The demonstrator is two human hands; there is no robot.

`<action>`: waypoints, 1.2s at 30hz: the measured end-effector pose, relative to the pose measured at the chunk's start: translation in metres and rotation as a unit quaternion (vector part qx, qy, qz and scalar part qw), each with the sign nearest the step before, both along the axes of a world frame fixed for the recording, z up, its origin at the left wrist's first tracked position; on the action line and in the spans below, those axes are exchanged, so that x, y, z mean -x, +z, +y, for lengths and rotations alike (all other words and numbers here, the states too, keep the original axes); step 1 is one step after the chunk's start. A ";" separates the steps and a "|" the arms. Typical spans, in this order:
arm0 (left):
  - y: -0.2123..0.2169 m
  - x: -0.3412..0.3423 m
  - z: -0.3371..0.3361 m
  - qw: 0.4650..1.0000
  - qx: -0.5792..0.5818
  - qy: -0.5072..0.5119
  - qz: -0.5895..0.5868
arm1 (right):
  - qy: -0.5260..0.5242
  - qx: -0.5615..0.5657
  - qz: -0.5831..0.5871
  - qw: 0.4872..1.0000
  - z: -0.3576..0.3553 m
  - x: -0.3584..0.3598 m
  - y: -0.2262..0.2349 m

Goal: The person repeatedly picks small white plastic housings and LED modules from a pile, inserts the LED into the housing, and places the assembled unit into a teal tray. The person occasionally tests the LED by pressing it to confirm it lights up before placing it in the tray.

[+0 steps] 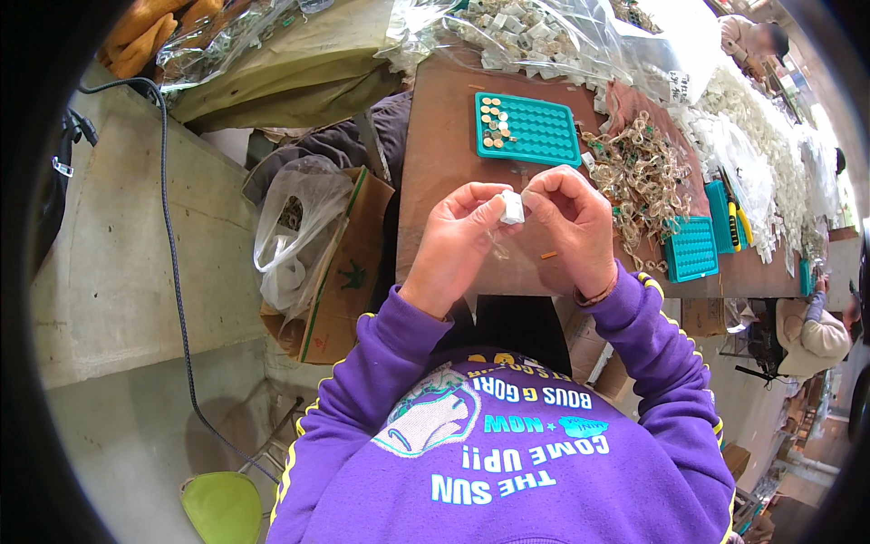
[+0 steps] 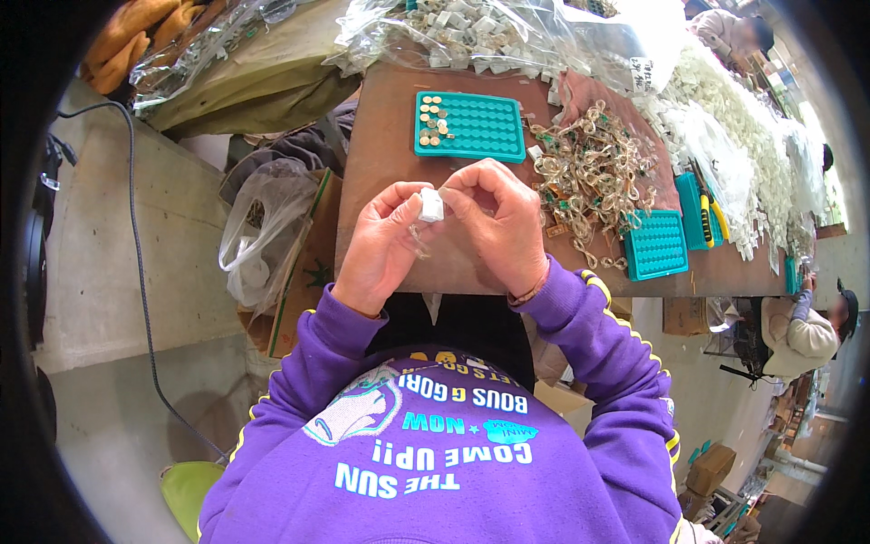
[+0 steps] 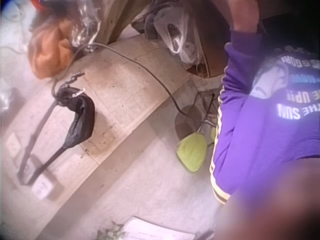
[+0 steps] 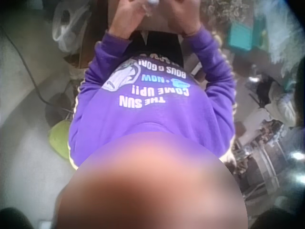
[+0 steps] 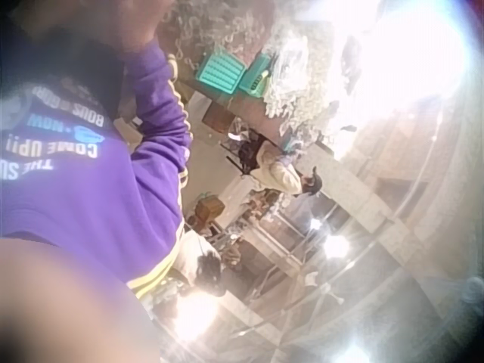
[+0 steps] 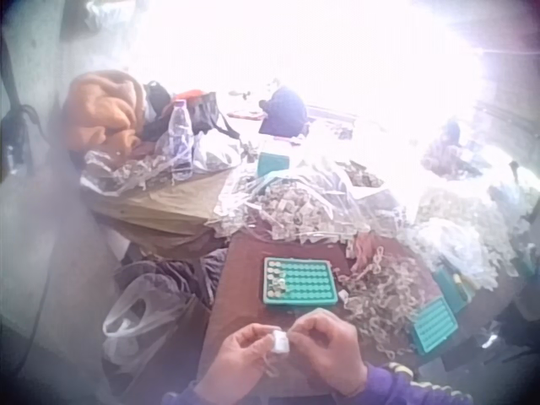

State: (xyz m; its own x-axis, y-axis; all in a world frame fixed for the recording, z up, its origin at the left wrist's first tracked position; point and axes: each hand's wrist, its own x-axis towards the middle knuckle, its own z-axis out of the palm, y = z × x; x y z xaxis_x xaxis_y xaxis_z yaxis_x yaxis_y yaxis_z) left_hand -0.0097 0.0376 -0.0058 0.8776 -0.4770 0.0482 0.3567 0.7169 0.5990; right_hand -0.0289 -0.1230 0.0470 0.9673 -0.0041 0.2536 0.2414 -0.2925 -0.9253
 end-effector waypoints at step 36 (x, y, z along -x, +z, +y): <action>0.000 0.001 0.000 1.000 -0.015 -0.004 0.002 | -0.036 0.003 -0.120 0.992 0.005 0.001 -0.017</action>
State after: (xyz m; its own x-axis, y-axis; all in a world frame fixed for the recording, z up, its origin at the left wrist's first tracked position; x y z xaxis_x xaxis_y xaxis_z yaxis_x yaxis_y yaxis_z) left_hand -0.0107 0.0378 -0.0061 0.8738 -0.4852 0.0308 0.3647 0.6962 0.6183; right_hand -0.0297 -0.1178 0.0300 0.8766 -0.0682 0.4763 0.4323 -0.3230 -0.8419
